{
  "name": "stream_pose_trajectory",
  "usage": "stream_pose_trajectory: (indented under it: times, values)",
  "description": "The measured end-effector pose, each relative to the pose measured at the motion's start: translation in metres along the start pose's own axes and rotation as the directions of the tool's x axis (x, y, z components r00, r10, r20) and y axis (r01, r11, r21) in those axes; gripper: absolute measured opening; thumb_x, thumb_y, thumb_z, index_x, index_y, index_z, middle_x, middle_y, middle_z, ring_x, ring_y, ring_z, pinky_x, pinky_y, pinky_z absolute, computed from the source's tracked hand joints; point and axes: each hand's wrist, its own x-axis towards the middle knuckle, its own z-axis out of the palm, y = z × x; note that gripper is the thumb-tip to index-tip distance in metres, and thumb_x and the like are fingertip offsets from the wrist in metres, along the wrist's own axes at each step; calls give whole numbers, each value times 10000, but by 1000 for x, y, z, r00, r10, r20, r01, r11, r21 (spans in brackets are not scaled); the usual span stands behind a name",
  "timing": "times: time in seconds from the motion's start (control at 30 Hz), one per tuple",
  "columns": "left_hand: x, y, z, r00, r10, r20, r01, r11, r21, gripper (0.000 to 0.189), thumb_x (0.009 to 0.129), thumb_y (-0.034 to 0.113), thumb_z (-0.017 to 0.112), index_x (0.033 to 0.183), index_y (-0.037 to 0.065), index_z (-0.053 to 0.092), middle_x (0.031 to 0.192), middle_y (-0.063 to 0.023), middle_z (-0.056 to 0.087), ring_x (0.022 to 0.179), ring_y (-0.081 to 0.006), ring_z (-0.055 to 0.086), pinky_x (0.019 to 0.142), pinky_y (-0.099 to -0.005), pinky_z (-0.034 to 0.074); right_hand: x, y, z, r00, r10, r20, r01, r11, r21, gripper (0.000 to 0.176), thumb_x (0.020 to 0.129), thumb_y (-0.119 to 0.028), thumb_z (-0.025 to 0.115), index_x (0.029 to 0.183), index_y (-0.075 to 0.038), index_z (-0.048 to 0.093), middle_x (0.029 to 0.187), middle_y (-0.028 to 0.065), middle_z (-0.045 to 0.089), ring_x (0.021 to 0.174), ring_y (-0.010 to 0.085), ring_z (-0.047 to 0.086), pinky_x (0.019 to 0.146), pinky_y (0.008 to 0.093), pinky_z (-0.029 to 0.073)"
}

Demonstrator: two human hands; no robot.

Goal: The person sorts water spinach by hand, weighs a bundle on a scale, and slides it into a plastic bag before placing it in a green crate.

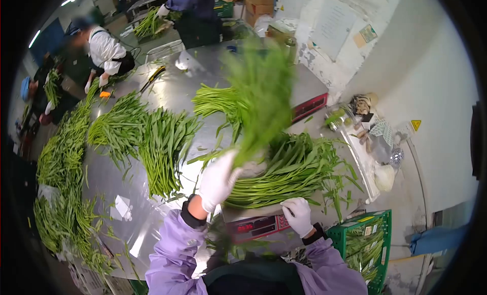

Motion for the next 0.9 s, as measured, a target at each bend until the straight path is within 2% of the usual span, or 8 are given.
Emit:
stream_pose_trajectory:
  times: [0.07, 0.13, 0.17, 0.4, 0.5, 0.57, 0.73, 0.9]
  values:
    - [-10, 18, 12, 907, -39, 420, -50, 979, 197, 446, 804, 137, 629, 1225, 46, 516, 853, -116, 611, 781, -306, 604, 662, -415, 478, -2, 2, 0, 1000, 15, -5, -16, 1000, -4, 114, 772, -99, 681, 886, -104, 684, 894, 24, 646, 846, 237, 581, 768, 360, 427]
    - [-43, -3, 51, 842, 197, 503, -363, 895, 258, 446, 785, 130, 597, 1218, 56, 522, 762, -97, 575, 718, -293, 591, 628, -401, 472, -3, 3, 0, 1000, 21, 18, -21, 1000, 1, 114, 779, -109, 675, 893, -114, 688, 907, 19, 644, 864, 236, 575, 768, 365, 428]
    - [-42, -2, 53, 836, 206, 508, -373, 893, 253, 446, 785, 130, 597, 1218, 56, 522, 762, -97, 575, 718, -293, 591, 628, -401, 472, -4, 4, 0, 999, 24, 35, -23, 1000, -11, 113, 790, -123, 666, 900, -122, 690, 921, 18, 644, 879, 240, 571, 777, 369, 431]
    - [-27, 18, 19, 801, 35, 598, -238, 935, 264, 428, 793, 226, 655, 1188, 90, 565, 800, -114, 593, 767, -300, 600, 700, -400, 478, -4, -5, -23, 998, -29, 55, 29, 1000, -10, 127, 797, -135, 659, 919, -113, 687, 940, 21, 647, 883, 237, 580, 764, 357, 451]
    - [-18, 29, -24, 774, -55, 631, -115, 968, 225, 480, 786, 290, 708, 1199, 85, 573, 1011, -151, 635, 930, -335, 603, 819, -414, 476, -16, -10, -38, 1000, -14, 8, 14, 1000, -15, 122, 794, -134, 663, 913, -114, 684, 940, 19, 661, 888, 233, 595, 768, 353, 458]
    - [-28, 19, -52, 877, -25, 480, -58, 986, 157, 394, 785, 262, 728, 1126, 93, 627, 951, -129, 655, 891, -324, 618, 791, -404, 489, -26, -12, -49, 999, 14, -34, -15, 1000, -16, 119, 786, -120, 671, 904, -112, 681, 924, 20, 673, 873, 234, 607, 766, 351, 463]
    - [-44, 19, -116, 946, -281, 161, 225, 928, 297, 308, 858, 238, 663, 1100, 49, 643, 987, -153, 663, 913, -336, 628, 810, -383, 492, -49, -9, -71, 996, 29, -80, -31, 999, -31, 144, 759, -75, 691, 901, -92, 679, 915, 46, 667, 870, 255, 611, 771, 371, 472]
    - [-19, 22, -118, 978, -177, 107, 145, 956, 255, 396, 884, 265, 633, 1187, 15, 587, 1067, -181, 636, 992, -352, 596, 864, -396, 465, -41, -10, -77, 999, -14, -33, 13, 999, -47, 168, 757, -105, 705, 921, -88, 678, 922, 44, 664, 878, 255, 610, 794, 375, 466]
